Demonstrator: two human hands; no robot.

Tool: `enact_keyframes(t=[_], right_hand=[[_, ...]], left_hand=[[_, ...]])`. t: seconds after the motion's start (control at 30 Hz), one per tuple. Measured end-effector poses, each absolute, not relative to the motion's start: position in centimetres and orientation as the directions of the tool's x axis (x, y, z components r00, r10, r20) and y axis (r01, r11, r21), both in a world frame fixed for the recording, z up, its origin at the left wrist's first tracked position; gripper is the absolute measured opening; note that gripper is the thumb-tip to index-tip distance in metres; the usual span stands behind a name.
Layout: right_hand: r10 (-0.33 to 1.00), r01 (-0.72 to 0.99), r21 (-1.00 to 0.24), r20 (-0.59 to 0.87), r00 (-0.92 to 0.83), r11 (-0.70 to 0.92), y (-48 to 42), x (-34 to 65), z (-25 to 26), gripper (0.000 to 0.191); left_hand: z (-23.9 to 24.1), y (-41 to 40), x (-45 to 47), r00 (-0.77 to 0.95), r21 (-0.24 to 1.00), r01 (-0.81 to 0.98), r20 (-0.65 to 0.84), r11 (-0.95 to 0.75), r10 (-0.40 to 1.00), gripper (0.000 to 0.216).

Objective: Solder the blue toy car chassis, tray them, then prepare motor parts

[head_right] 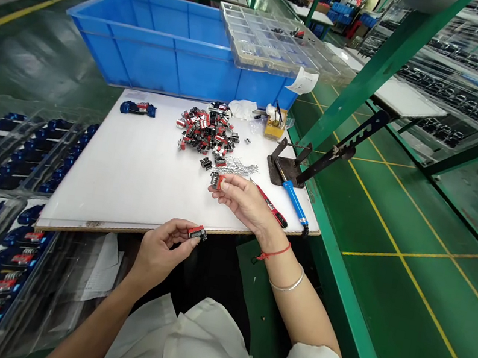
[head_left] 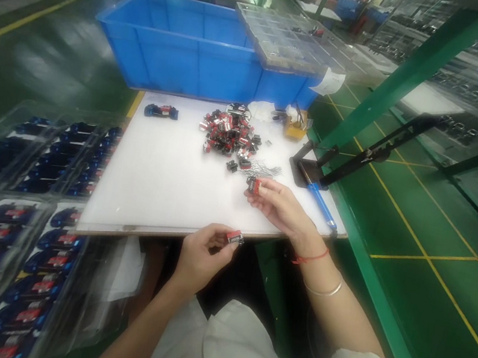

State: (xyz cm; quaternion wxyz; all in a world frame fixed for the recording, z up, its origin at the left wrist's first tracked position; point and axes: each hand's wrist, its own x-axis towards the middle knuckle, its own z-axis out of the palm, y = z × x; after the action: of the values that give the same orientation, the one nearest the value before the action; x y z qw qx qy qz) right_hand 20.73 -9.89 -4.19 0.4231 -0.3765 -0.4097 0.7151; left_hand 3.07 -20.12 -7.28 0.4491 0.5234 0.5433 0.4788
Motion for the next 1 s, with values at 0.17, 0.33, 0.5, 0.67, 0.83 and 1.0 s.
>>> enact_keyframes(t=[0.17, 0.33, 0.5, 0.67, 0.83, 1.0], right_hand=[[0.920, -0.336, -0.893, -0.178, -0.348, -0.300, -10.1, 20.7, -3.8, 0.038], [0.941, -0.359, -0.896, -0.152, -0.303, -0.261, -10.2, 20.6, -3.6, 0.041], [0.955, -0.312, -0.925, -0.133, -0.267, -0.216, -10.3, 20.6, -3.6, 0.043], [0.954, -0.247, -0.952, -0.111, -0.280, -0.183, -10.6, 20.8, -3.4, 0.047], [0.964, -0.100, -0.995, 0.018, -0.265, -0.009, -10.9, 20.7, -3.9, 0.046], [0.979, 0.238, -0.955, 0.144, -0.145, 0.176, -11.6, 20.3, -3.7, 0.034]], left_hand=[[-7.6, -20.1, 3.0, -0.045, 0.989, 0.146, 0.022, -0.016, 0.999, 0.015], [-7.4, -20.2, 3.1, -0.055, 0.989, 0.148, 0.023, -0.015, 0.998, 0.015], [-7.4, -20.2, 3.1, -0.065, 0.989, 0.147, 0.016, -0.006, 0.998, 0.014], [-7.4, -20.3, 3.1, -0.052, 0.995, 0.099, -0.010, 0.015, 0.999, 0.015], [-7.5, -20.4, 3.1, -0.044, 0.995, 0.081, -0.058, 0.061, 0.997, 0.016], [-7.5, -20.5, 3.0, -0.036, 0.993, 0.087, -0.077, 0.079, 0.996, 0.017]])
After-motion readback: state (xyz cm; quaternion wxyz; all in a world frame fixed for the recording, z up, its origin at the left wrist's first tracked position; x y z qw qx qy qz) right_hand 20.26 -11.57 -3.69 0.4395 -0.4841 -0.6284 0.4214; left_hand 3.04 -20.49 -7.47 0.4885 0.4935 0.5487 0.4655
